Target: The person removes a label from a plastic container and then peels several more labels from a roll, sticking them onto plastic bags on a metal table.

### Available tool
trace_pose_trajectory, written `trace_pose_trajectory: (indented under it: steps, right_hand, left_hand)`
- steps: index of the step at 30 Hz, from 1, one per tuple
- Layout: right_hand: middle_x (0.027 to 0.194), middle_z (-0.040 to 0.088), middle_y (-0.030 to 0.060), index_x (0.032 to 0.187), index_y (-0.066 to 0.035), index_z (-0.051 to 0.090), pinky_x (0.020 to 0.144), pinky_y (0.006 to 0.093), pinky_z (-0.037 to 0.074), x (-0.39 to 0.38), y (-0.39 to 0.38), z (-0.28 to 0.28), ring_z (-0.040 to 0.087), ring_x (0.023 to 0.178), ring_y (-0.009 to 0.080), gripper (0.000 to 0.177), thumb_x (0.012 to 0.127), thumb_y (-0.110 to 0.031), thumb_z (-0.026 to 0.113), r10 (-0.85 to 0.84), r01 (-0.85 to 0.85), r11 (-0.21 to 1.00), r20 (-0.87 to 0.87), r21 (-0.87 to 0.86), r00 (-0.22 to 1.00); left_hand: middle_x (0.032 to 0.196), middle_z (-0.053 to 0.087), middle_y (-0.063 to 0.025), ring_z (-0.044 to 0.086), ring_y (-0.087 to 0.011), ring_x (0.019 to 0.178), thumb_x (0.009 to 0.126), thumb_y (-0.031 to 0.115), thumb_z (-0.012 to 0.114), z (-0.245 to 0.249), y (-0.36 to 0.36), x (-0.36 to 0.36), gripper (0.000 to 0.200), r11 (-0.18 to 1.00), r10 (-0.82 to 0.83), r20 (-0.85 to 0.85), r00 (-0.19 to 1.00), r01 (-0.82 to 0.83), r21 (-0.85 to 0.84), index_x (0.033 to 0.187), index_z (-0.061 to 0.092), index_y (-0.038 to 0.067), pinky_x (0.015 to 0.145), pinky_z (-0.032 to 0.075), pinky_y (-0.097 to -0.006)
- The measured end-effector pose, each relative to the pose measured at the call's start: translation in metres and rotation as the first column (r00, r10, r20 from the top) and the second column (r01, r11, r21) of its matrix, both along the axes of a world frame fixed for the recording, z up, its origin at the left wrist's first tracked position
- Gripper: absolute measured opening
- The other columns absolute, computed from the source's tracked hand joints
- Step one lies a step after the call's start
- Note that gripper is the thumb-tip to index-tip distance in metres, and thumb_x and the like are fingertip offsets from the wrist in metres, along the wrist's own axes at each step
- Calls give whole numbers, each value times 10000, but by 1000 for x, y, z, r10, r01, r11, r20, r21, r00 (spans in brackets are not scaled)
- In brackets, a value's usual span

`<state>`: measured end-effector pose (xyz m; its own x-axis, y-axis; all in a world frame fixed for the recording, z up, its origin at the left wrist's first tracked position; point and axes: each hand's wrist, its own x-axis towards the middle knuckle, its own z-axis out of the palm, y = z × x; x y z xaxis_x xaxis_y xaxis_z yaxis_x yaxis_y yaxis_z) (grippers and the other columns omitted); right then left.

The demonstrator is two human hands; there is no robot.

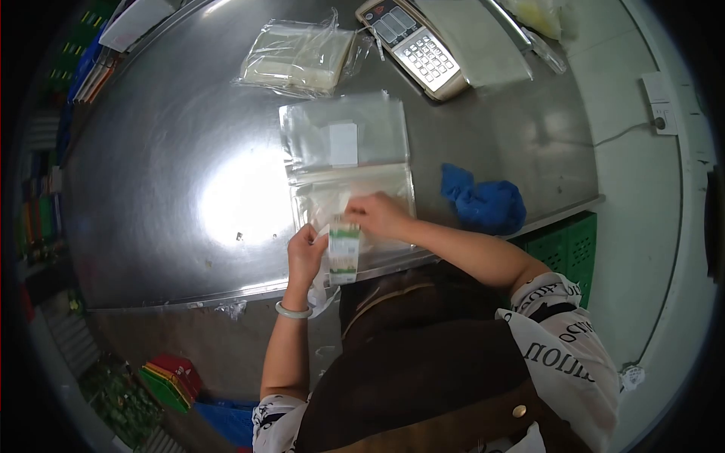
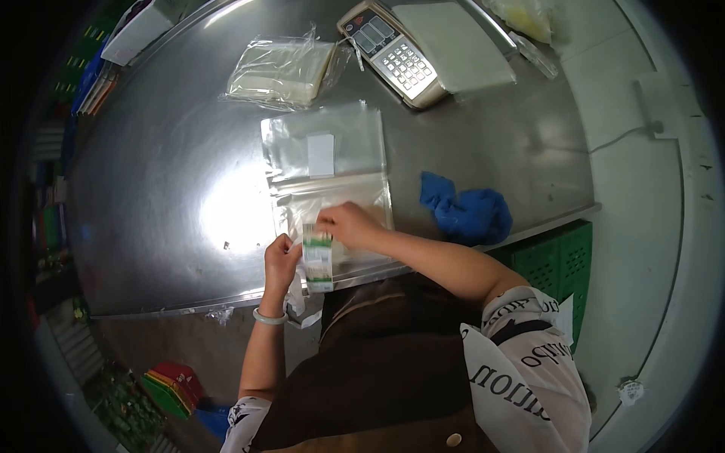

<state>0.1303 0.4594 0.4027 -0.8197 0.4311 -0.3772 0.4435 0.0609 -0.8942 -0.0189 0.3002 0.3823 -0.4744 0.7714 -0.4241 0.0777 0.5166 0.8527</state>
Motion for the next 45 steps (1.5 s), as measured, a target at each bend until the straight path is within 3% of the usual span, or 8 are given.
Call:
trace_pose_trajectory:
  steps: [6, 15, 21, 25, 32, 35, 41, 45]
  right_hand:
    - [735, 641, 138, 887, -75, 606, 606, 430, 472, -7, 16, -59, 619, 674, 345, 196, 782, -224, 677, 179, -195, 706, 95, 680, 979]
    - [863, 650, 94, 914, -84, 605, 705, 452, 473, 63, 31, -44, 623, 823, 317, 221, 771, -239, 673, 558, -302, 592, -110, 747, 822]
    - [787, 625, 92, 800, -56, 633, 704, 421, 477, 44, 47, -68, 609, 748, 260, 167, 834, -219, 645, 361, -302, 831, -40, 468, 932]
    - [747, 617, 67, 945, -51, 594, 660, 311, 476, 32, 95, -46, 589, 703, 167, 167, 891, -209, 595, -721, 745, 667, -248, 5, 647]
    - [808, 658, 134, 1002, -60, 611, 672, 355, 484, 19, -9, 8, 638, 755, 249, 251, 851, -258, 644, 243, -234, 967, -93, 98, 966]
    - [802, 674, 134, 981, -57, 655, 691, 352, 498, 10, -14, 12, 650, 737, 279, 226, 849, -241, 647, 256, -251, 961, 31, -117, 966]
    - [759, 657, 149, 908, -48, 648, 641, 405, 484, -4, 15, -19, 628, 689, 327, 232, 806, -256, 669, -144, 150, 901, -47, 408, 989]
    - [789, 653, 150, 937, -63, 605, 681, 447, 490, -7, 25, -55, 643, 779, 344, 270, 763, -251, 689, 69, -153, 736, 152, 660, 986]
  left_hand:
    - [579, 413, 19, 378, -57, 598, 752, 21, 698, -22, -22, 3, 370, 996, 52, -90, 995, -59, -71, 561, 381, 37, 526, 371, -238]
    - [746, 595, -37, 564, -104, 720, 772, -47, 638, -17, -33, -1, 56, 990, 102, 116, 988, -112, 86, 812, 619, -13, 689, 461, -242]
    - [869, 656, -85, 615, -136, 787, 812, -40, 611, 16, -25, 0, 43, 989, -41, -105, 994, 55, 137, 807, 574, -20, 729, 485, -265]
    - [880, 653, -95, 617, -147, 793, 831, -74, 554, 20, -13, 5, 85, 975, 54, 46, 997, -63, 215, 838, 503, -6, 728, 492, -262]
    - [765, 585, -17, 530, -67, 697, 847, -27, 559, 26, 7, 21, 41, 988, 5, 180, 984, -33, 153, 864, 555, 10, 628, 443, -217]
    - [671, 547, 4, 449, -39, 613, 834, 37, 623, 20, -3, 14, 135, 1000, -7, 170, 985, 4, 22, 720, 553, 20, 529, 367, -216]
    - [586, 485, 12, 398, -36, 561, 800, 85, 677, -16, -28, 4, 326, 998, 55, -43, 998, -55, -17, 558, 476, 0, 492, 336, -232]
    - [692, 541, 26, 451, -34, 620, 780, -40, 643, -29, -32, 0, 270, 969, 178, 62, 982, -164, -183, 614, 455, 59, 545, 374, -202]
